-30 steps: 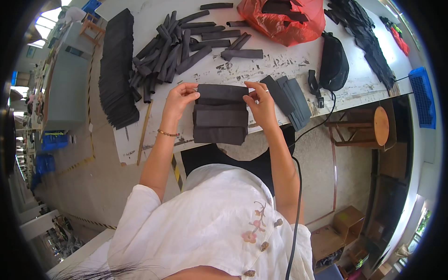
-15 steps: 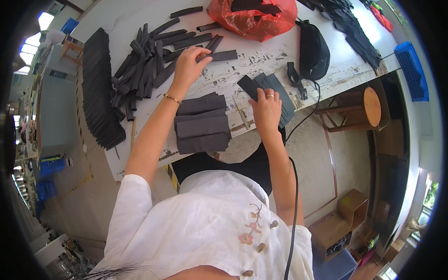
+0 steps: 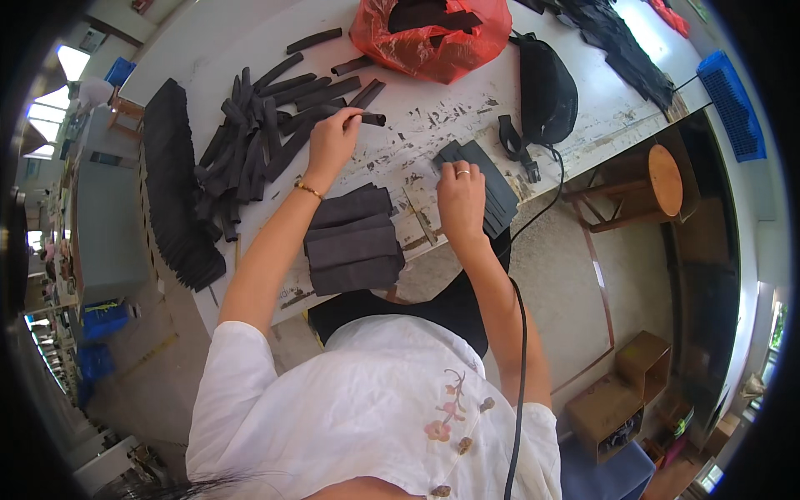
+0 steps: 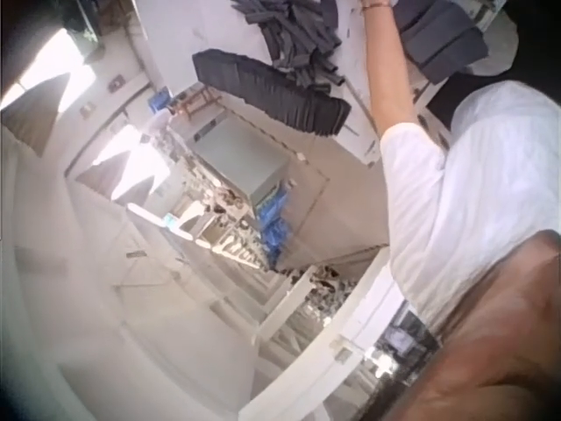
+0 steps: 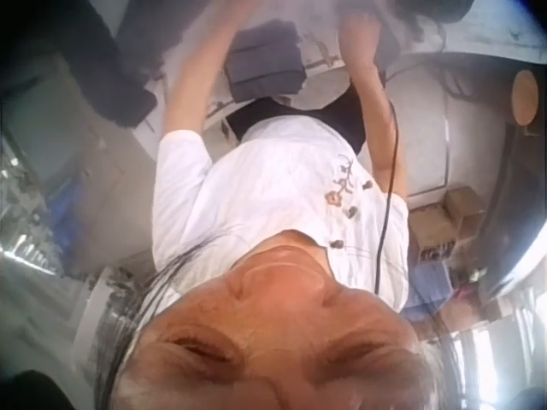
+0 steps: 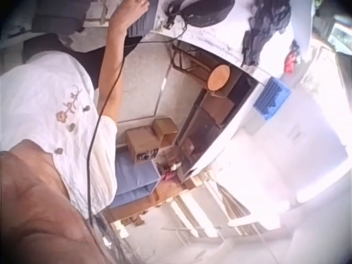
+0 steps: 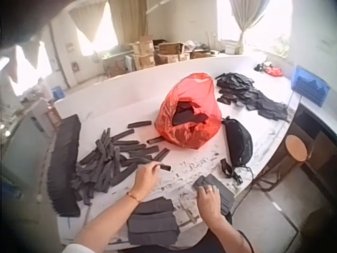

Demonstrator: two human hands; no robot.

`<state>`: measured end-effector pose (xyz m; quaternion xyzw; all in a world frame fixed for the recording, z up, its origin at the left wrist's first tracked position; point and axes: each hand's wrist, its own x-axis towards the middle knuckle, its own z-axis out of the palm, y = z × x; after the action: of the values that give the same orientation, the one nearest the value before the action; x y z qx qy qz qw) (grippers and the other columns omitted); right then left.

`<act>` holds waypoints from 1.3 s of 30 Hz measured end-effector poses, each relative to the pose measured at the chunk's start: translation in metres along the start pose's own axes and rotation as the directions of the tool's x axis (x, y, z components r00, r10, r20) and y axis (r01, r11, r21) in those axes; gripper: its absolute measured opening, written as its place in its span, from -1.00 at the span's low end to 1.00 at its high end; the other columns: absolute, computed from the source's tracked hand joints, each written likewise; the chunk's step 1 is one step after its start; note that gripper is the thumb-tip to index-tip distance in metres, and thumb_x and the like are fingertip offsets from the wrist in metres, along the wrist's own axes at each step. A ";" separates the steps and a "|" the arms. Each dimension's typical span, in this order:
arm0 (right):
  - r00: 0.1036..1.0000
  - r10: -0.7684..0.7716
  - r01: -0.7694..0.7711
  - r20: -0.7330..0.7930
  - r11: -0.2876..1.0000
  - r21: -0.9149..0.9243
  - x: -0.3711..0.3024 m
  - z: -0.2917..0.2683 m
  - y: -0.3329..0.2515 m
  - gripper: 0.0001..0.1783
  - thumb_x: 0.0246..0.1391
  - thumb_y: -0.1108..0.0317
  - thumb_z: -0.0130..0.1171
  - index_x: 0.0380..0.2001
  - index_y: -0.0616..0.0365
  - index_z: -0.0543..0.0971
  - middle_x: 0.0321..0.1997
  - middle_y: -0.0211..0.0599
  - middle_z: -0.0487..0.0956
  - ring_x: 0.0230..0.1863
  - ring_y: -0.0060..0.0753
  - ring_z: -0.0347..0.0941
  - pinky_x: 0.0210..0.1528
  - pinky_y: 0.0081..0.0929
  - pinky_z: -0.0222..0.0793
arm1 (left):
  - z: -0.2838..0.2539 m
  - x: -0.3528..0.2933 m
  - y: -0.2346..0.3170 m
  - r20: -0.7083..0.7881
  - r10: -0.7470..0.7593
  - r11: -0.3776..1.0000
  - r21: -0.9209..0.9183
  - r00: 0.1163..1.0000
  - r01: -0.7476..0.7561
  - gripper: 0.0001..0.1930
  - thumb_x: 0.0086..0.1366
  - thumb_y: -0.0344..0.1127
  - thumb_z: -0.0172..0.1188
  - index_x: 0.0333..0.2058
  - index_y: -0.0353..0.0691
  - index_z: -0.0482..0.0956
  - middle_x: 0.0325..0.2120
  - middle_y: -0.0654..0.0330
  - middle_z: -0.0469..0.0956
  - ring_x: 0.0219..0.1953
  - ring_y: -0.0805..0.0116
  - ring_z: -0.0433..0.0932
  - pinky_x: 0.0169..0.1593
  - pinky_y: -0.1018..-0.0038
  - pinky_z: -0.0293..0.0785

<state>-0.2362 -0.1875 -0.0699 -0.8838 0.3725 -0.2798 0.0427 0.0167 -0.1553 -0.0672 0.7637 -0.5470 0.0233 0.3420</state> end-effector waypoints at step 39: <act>0.984 -0.123 0.148 -0.126 0.966 0.211 0.006 -0.071 -0.069 -0.70 -0.07 0.38 0.31 -0.19 0.05 0.64 -0.25 -0.39 0.45 -0.24 -0.24 0.35 -0.20 -0.28 0.23 | -0.069 -0.070 0.056 0.653 -0.331 -0.436 -0.746 0.681 0.503 -0.74 0.33 -0.47 0.07 -0.04 -0.46 0.41 -0.04 -0.07 0.52 0.03 0.15 0.53 0.13 0.28 0.49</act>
<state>-0.2264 -0.1325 0.0119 -0.8801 0.2797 -0.3706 0.0998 -0.0359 -0.0694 -0.0151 0.3643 -0.0240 -0.5765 0.7310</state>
